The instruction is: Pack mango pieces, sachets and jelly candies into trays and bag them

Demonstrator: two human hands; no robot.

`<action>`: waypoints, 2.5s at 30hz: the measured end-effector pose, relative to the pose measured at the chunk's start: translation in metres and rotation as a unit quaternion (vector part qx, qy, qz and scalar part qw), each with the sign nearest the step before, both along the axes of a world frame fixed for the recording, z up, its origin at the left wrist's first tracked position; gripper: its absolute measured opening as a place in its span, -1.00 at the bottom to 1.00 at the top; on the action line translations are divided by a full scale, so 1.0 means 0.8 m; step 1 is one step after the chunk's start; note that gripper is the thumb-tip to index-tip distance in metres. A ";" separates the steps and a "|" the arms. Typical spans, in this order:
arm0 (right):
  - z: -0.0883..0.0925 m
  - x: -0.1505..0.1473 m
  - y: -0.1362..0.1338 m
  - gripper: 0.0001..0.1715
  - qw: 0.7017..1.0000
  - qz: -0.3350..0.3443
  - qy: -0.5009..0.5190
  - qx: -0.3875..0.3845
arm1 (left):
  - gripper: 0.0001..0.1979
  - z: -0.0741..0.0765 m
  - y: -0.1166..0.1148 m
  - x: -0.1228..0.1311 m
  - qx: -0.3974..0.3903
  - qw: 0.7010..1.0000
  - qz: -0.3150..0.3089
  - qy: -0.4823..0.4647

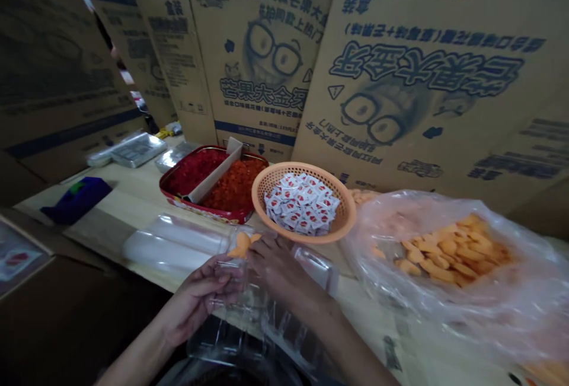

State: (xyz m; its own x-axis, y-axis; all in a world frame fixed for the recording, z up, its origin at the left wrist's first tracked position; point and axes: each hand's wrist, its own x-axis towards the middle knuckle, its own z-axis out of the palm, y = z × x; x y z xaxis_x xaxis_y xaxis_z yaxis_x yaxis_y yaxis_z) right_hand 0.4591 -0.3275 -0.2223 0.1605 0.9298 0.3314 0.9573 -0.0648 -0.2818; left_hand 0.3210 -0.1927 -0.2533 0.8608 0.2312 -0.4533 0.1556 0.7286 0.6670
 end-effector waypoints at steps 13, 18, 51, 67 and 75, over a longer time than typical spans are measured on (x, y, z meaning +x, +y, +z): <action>-0.008 0.078 0.200 -0.79 0.978 -0.114 0.079 -0.154 | -0.54 -0.023 0.100 -0.051 -0.019 0.991 0.134 -0.010; -0.049 0.101 0.270 -0.71 0.951 -0.082 0.072 -0.290 | -0.53 -0.036 0.136 -0.070 -0.031 0.979 0.198 -0.024; -0.011 0.021 0.296 -0.86 0.963 0.080 0.184 -0.180 | -0.56 -0.045 0.223 -0.041 0.014 0.932 0.356 -0.066; -0.056 0.116 0.290 -0.84 0.916 -0.097 0.151 -0.359 | -0.52 -0.049 0.241 -0.009 0.003 0.897 0.428 -0.107; -0.024 0.097 0.286 -0.88 0.911 -0.131 0.337 -0.200 | -0.55 -0.052 0.245 -0.005 0.011 0.897 0.429 -0.108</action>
